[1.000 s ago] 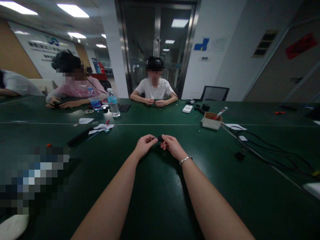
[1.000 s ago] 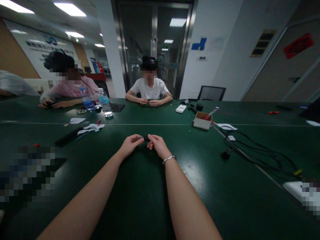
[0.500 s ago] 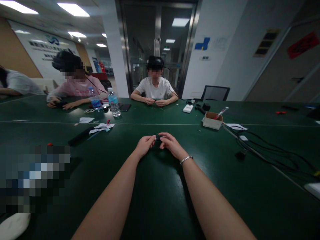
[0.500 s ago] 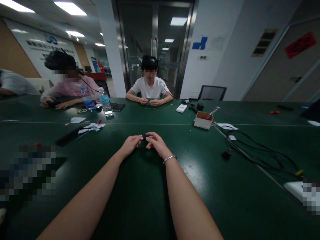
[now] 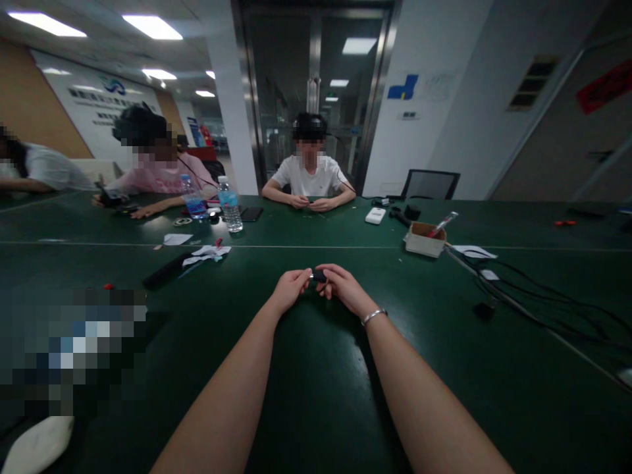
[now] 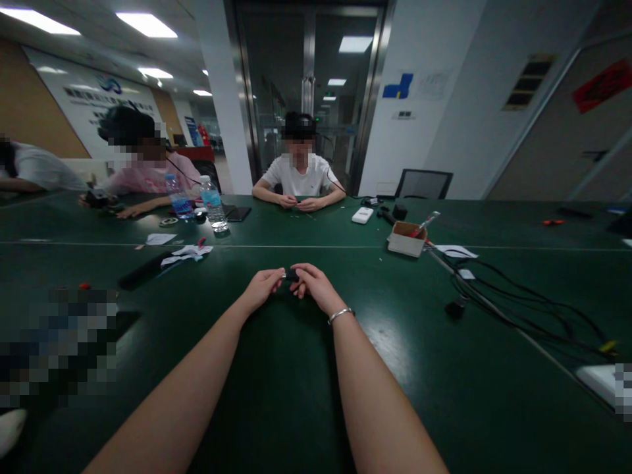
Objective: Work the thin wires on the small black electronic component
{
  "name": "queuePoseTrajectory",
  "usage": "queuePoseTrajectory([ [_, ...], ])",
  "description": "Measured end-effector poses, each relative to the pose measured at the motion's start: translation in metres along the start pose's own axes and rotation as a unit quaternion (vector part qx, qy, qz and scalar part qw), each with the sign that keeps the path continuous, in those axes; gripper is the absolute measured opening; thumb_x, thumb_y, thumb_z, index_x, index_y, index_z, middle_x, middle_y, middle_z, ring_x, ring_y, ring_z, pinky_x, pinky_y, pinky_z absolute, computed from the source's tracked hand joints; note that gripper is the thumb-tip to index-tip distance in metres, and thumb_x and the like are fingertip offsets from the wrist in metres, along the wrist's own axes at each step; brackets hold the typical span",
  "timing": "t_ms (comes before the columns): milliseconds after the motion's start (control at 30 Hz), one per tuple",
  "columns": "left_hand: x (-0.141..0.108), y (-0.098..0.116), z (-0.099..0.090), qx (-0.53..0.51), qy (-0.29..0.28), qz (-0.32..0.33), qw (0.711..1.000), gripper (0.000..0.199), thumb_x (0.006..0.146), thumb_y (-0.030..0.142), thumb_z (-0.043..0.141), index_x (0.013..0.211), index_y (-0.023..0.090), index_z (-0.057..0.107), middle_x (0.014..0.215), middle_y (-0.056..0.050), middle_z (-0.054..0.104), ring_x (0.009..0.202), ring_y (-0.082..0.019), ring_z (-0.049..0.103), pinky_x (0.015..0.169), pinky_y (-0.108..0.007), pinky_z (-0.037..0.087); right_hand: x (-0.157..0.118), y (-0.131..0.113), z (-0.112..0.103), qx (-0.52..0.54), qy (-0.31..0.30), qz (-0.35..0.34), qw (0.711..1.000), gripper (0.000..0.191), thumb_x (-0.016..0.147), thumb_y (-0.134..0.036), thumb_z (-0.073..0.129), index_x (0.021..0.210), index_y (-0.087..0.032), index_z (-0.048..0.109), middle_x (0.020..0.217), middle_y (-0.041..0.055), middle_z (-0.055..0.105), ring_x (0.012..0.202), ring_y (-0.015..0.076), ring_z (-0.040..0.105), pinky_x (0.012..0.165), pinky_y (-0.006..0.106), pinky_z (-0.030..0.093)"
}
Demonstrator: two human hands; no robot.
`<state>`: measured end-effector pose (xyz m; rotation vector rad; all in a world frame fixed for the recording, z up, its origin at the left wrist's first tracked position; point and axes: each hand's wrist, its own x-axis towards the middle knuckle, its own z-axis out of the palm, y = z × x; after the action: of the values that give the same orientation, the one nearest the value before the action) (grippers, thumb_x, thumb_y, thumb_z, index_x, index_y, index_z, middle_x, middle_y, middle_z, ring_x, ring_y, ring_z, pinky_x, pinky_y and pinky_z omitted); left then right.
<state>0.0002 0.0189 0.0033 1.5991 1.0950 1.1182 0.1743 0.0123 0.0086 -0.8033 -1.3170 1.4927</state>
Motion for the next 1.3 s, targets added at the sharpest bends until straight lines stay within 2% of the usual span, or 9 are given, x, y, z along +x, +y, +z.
queuePoseTrajectory([
  [133,0.0009,-0.0021,0.0,0.0,0.006,0.005,1.0,0.047,0.079,0.058,0.048,0.056,0.017,0.05,0.048,0.004,0.043,0.048,-0.009,0.038,0.052,-0.024,0.03,-0.001,-0.0011,0.0,0.021,0.004,-0.017,1.0,0.048,0.068,-0.019,0.069,0.112,-0.026,0.053,0.093,-0.0006,0.064,0.055,0.0084,0.061,0.063,0.027,0.051],
  [300,0.0011,-0.0023,-0.0005,0.004,0.003,0.001,1.0,0.047,0.079,0.059,0.048,0.057,0.017,0.051,0.048,0.004,0.043,0.048,-0.01,0.039,0.053,-0.024,0.031,-0.0002,-0.0008,0.0011,0.017,0.023,0.017,0.999,0.032,0.079,-0.035,0.061,0.106,-0.019,0.056,0.07,-0.0001,0.063,0.051,0.0103,0.06,0.06,0.028,0.05],
  [467,-0.0008,0.0012,0.0,0.01,0.004,0.005,1.0,0.048,0.078,0.06,0.048,0.057,0.017,0.05,0.049,0.003,0.043,0.049,-0.01,0.039,0.053,-0.024,0.031,-0.0005,-0.0002,-0.0007,0.028,0.008,-0.006,1.0,0.042,0.07,-0.025,0.069,0.11,-0.023,0.057,0.083,-0.0006,0.064,0.055,0.0085,0.061,0.062,0.026,0.05],
  [600,-0.0019,0.0044,0.0004,0.006,-0.001,0.004,1.0,0.049,0.078,0.06,0.047,0.057,0.017,0.05,0.05,0.004,0.043,0.049,-0.009,0.039,0.053,-0.024,0.031,-0.0009,-0.0002,-0.0004,0.011,0.02,0.008,1.0,0.032,0.076,-0.034,0.065,0.105,-0.02,0.059,0.068,-0.0015,0.062,0.048,0.0089,0.057,0.06,0.028,0.051],
  [767,-0.0003,0.0015,-0.0006,0.011,0.003,-0.006,1.0,0.049,0.078,0.061,0.047,0.057,0.017,0.05,0.05,0.004,0.043,0.049,-0.01,0.039,0.053,-0.024,0.032,-0.0023,-0.002,0.0002,0.024,0.014,-0.02,0.999,0.045,0.068,-0.024,0.072,0.11,-0.025,0.056,0.088,-0.0004,0.064,0.052,0.0074,0.059,0.06,0.027,0.052],
  [933,-0.0002,0.0003,-0.0008,0.01,0.0,-0.006,1.0,0.048,0.08,0.059,0.047,0.058,0.017,0.051,0.05,0.004,0.044,0.049,-0.01,0.04,0.054,-0.024,0.032,-0.0018,-0.0022,0.0015,0.013,0.024,0.011,1.0,0.031,0.076,-0.036,0.065,0.101,-0.019,0.057,0.068,-0.0014,0.062,0.047,0.0085,0.057,0.056,0.026,0.049],
  [1067,-0.0007,0.0012,-0.0001,0.014,0.009,0.0,1.0,0.047,0.081,0.058,0.046,0.058,0.017,0.05,0.049,0.004,0.043,0.049,-0.01,0.039,0.054,-0.024,0.031,-0.0015,-0.0022,0.0015,0.029,0.022,-0.005,0.999,0.041,0.069,-0.027,0.071,0.106,-0.022,0.056,0.081,-0.002,0.063,0.05,0.0079,0.06,0.056,0.024,0.048],
  [1200,-0.0006,0.0008,-0.0003,0.015,0.007,0.003,1.0,0.048,0.08,0.058,0.046,0.058,0.017,0.051,0.05,0.003,0.044,0.049,-0.01,0.04,0.054,-0.024,0.032,-0.0019,-0.0021,0.0012,0.014,0.029,0.008,0.999,0.033,0.076,-0.033,0.065,0.105,-0.019,0.057,0.071,-0.0018,0.061,0.049,0.0081,0.058,0.056,0.025,0.049],
  [1300,-0.0006,0.001,-0.0004,0.018,0.006,-0.002,1.0,0.049,0.08,0.06,0.046,0.058,0.017,0.051,0.05,0.003,0.043,0.049,-0.01,0.04,0.054,-0.024,0.032,-0.0026,-0.0023,0.0009,0.027,0.019,-0.009,0.999,0.038,0.071,-0.024,0.068,0.107,-0.022,0.057,0.083,-0.001,0.062,0.051,0.0073,0.058,0.059,0.026,0.051],
])
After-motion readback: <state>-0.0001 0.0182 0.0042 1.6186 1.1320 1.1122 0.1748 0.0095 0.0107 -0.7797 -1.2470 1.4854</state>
